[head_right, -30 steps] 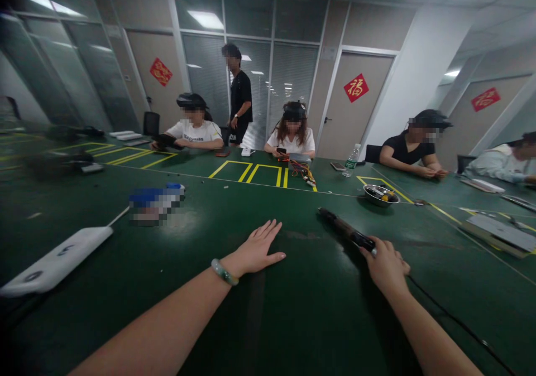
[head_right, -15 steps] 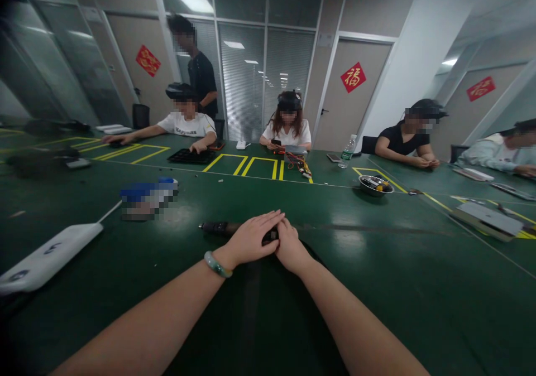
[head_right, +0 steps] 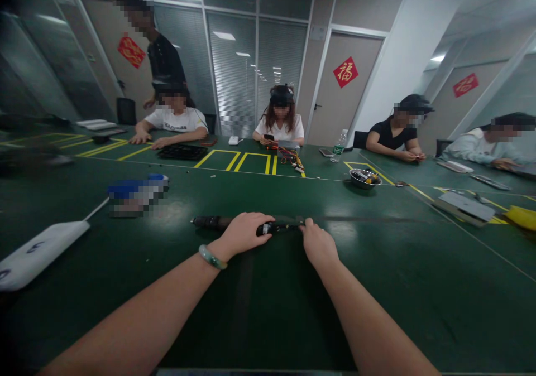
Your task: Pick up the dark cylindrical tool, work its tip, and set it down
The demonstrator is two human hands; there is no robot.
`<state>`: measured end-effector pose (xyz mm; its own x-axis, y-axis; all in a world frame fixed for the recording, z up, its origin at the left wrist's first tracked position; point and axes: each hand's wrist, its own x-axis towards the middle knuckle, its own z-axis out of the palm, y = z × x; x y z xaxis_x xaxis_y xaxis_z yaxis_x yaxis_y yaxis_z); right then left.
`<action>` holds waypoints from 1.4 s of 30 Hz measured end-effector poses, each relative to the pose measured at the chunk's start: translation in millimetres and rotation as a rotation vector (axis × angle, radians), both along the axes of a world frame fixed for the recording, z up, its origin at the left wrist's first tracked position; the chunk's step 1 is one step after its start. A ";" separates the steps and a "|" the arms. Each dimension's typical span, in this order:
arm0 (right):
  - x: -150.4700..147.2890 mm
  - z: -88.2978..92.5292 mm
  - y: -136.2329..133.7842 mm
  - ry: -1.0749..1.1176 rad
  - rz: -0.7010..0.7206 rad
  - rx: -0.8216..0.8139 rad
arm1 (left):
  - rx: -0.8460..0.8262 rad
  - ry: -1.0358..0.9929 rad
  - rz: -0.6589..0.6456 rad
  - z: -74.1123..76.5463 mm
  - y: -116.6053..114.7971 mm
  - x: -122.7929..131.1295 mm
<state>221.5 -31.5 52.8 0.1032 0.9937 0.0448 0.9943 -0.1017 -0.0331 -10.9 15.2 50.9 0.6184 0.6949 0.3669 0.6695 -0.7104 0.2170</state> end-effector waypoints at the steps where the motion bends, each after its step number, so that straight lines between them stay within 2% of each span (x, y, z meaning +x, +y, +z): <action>1: 3.1 2.6 8.6 0.017 0.016 0.009 | 0.000 0.004 0.000 2.1 -1.3 -0.4; 6: 2.3 4.2 28.4 0.112 0.063 0.084 | 0.016 0.051 0.020 7.8 -8.5 -0.9; 11: -1.9 -3.1 20.7 0.166 0.081 0.097 | 0.028 0.029 -0.022 5.1 -12.8 5.7; 17: 1.7 3.3 9.5 0.146 0.141 0.072 | 0.049 0.072 -0.009 -0.5 -12.1 14.3; 25: 1.8 8.2 0.5 0.017 0.166 -0.041 | 0.069 0.067 -0.004 -4.0 -8.9 16.1; 33: -0.2 8.8 0.8 0.123 0.297 0.142 | 0.034 0.011 -0.036 -5.3 -4.0 15.4; 42: -14.1 -7.0 8.9 0.105 0.388 0.288 | 0.033 -0.017 -0.049 -6.3 -3.9 15.5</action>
<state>207.4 -22.6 45.8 -0.2530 0.9086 0.3324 0.9470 0.3029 -0.1073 4.6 11.3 44.6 0.6451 0.6512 0.3998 0.6299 -0.7494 0.2043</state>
